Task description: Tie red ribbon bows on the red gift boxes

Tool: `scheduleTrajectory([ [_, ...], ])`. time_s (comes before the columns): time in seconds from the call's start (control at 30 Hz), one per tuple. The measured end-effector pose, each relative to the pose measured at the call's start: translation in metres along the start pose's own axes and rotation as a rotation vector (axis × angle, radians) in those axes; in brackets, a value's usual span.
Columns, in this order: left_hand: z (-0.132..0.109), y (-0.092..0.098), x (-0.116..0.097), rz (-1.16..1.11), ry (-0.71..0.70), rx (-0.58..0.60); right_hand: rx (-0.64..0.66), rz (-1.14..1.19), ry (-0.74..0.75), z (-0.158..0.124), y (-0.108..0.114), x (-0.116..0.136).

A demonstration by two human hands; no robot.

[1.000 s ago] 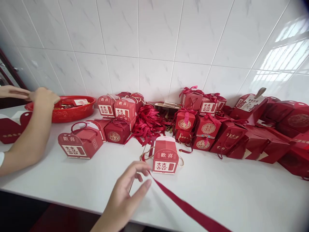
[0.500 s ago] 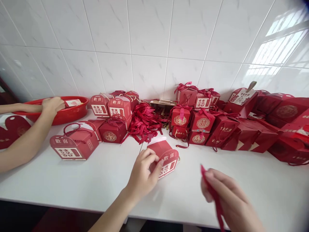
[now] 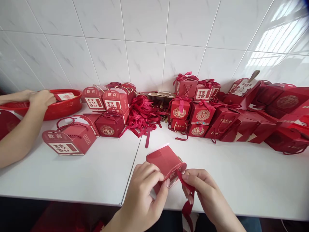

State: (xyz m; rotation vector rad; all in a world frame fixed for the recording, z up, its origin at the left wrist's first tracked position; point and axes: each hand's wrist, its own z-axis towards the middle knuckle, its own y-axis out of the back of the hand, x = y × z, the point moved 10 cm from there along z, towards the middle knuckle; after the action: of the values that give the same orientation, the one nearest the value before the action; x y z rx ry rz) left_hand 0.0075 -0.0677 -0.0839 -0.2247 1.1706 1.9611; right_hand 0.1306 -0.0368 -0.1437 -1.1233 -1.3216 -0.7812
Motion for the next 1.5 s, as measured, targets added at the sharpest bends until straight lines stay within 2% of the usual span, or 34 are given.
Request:
scheduleTrajectory([
  [0.17, 0.001, -0.002, 0.000, -0.011, 0.003, 0.012, 0.010, 0.010, 0.020, 0.003, -0.001, 0.001],
  [0.33, 0.005, -0.008, 0.002, -0.057, 0.036, 0.109, 0.008, -0.048, 0.066, 0.005, -0.002, 0.007],
  [0.5, 0.013, -0.001, 0.005, -0.252, 0.156, 0.105, -0.007, -0.147, 0.087, 0.005, -0.006, 0.015],
  [0.67, 0.017, -0.010, 0.004, -0.442, 0.255, 0.205, -0.029, -0.267, 0.099, 0.005, -0.006, 0.017],
  [0.8, 0.018, -0.012, 0.004, -0.516, 0.274, 0.205, -0.064, -0.345, 0.142, 0.004, -0.006, 0.020],
  [0.93, 0.017, -0.010, 0.005, -0.481, 0.257, 0.204, -0.151, -0.581, 0.233, -0.002, -0.002, 0.026],
  [1.07, 0.021, 0.006, 0.001, -0.314, 0.149, 0.147, -0.385, -0.785, 0.435, -0.016, 0.015, 0.052],
  [1.1, 0.023, 0.011, -0.002, -0.283, 0.122, 0.137, -0.411, -0.772, 0.493, -0.018, 0.016, 0.060],
  [1.17, 0.028, 0.019, -0.009, -0.244, 0.058, 0.124, -0.355, -0.687, 0.554, -0.016, 0.012, 0.073],
  [1.27, 0.036, 0.034, -0.023, -0.224, -0.058, 0.078, -0.111, -0.512, 0.449, 0.000, -0.008, 0.077],
  [1.33, 0.037, 0.043, -0.029, -0.216, -0.117, 0.038, -0.038, -0.414, 0.375, 0.003, -0.016, 0.079],
  [1.4, 0.036, 0.048, -0.025, -0.193, -0.116, -0.005, -0.080, -0.336, 0.403, -0.004, -0.010, 0.088],
  [1.5, 0.031, 0.047, 0.002, -0.118, 0.019, -0.045, -0.235, -0.281, 0.536, -0.029, 0.026, 0.102],
])
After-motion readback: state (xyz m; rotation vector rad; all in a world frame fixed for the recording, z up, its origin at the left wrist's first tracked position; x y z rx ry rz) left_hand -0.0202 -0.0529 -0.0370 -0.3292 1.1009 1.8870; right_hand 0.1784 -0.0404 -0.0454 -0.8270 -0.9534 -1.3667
